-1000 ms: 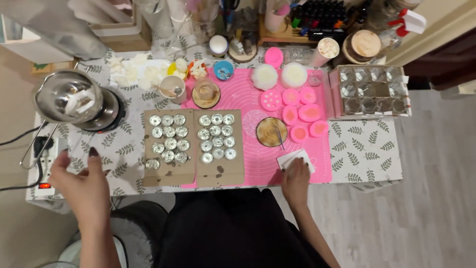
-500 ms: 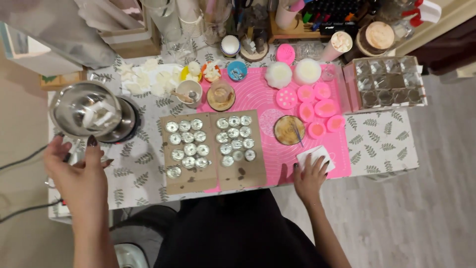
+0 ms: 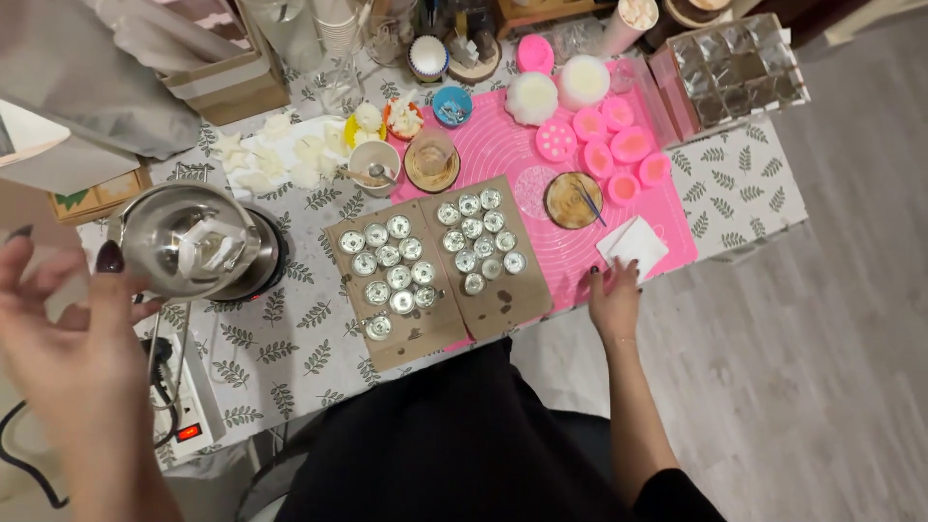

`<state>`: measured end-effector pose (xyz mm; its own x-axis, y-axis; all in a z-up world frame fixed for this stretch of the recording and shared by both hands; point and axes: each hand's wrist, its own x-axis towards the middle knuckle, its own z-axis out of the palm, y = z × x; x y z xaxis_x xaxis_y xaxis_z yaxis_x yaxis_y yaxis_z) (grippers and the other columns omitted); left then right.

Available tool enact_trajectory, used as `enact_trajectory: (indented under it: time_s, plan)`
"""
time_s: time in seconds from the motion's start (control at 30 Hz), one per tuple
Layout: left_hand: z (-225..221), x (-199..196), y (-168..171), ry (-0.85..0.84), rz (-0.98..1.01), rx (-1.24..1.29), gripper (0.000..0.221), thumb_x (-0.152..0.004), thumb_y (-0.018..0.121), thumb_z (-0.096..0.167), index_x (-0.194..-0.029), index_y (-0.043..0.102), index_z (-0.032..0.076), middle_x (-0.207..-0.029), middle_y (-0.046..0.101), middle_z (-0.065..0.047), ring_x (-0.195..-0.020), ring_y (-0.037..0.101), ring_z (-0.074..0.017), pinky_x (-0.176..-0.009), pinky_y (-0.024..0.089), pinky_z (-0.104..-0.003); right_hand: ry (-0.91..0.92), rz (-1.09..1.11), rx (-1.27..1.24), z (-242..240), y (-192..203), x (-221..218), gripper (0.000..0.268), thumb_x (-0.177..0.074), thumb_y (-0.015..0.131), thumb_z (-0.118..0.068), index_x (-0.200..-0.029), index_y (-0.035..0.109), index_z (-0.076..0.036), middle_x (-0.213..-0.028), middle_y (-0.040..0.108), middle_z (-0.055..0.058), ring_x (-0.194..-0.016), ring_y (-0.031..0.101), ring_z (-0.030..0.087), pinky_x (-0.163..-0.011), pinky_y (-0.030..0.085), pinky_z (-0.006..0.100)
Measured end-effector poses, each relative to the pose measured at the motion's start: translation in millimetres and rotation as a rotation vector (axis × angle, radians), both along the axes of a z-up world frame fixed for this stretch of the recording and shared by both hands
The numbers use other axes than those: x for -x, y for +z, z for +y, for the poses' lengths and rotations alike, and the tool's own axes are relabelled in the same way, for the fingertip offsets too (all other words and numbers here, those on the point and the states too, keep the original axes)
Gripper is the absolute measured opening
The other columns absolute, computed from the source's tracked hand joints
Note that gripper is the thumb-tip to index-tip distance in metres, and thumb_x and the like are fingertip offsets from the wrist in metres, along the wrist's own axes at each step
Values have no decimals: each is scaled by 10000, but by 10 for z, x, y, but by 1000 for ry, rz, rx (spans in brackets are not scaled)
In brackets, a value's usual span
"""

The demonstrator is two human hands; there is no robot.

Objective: The recorder prepares candle wicks by cutting them and inserting them into tea light metal cups at a production workspace.

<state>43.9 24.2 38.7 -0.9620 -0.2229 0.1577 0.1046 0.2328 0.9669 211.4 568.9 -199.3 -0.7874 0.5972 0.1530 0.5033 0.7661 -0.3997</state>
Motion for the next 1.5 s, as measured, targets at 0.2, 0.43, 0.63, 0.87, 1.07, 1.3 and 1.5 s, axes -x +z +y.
enact_trajectory:
  time_s: [0.2, 0.43, 0.63, 0.87, 1.07, 1.3, 1.5]
  plan:
    - [-470, -182, -78, -21, -172, 32, 179, -1131, 594, 18, -1247, 608, -118, -1001, 721, -142, -857, 683, -133, -813, 512, -207, -335, 144, 290, -662, 820, 377, 248, -1025, 477, -135, -1092, 639, 41, -902, 786, 130, -682, 674, 300, -684, 517, 396]
    - [-526, -266, -128, -8, -246, -13, 336, -1040, 605, 116, -1356, 588, 1, -908, 720, -64, -797, 602, -63, -710, 441, -191, -141, 393, 538, -1211, 1120, 1067, 438, -1124, 397, -237, -887, 644, 35, -719, 696, 105, -695, 698, 187, -699, 524, 312]
    - [-605, -192, -141, 102, -288, 150, 364, -982, 631, 122, -1337, 600, 46, -892, 743, -55, -784, 650, -88, -694, 499, -245, 218, 307, 676, -2058, 1114, 1996, 466, -1111, 360, -246, -922, 694, 18, -821, 728, 115, -759, 662, 182, -720, 514, 316]
    - [-616, -23, -103, 119, -311, 162, 396, -911, 674, 151, -1296, 633, 74, -908, 761, -70, -778, 691, -129, -688, 541, -279, 454, 227, 1025, -2982, 1350, 3044, 233, -1027, 433, -172, -1141, 578, -28, -829, 723, 139, -750, 679, 183, -725, 550, 329]
    - [-541, 103, -176, 90, -323, 120, 390, -887, 687, 144, -1269, 650, 72, -970, 757, -74, -815, 708, -147, -727, 570, -301, 818, 240, 151, -3413, 1292, 3971, 357, -916, 729, -216, -1223, 639, -60, -1215, 537, 231, -1174, 516, 411, -1056, 406, 503]
    - [-645, 171, 13, 135, -361, 13, 386, -894, 666, 133, -1269, 635, 46, -1029, 752, -73, -822, 695, -167, -713, 571, -310, 903, 222, -40, -3665, 1160, 5055, 443, -906, 641, -131, -1345, 605, -86, -1315, 568, 243, -1200, 551, 461, -1069, 446, 514]
    - [-794, 62, -63, 130, -333, 54, 389, -891, 656, 125, -1271, 635, 41, -1020, 740, -65, -829, 696, -118, -720, 570, -283, 885, -169, -107, -3731, 1004, 5341, 358, -958, 601, -211, -1298, 688, -141, -1266, 608, 244, -1155, 567, 468, -1022, 448, 517]
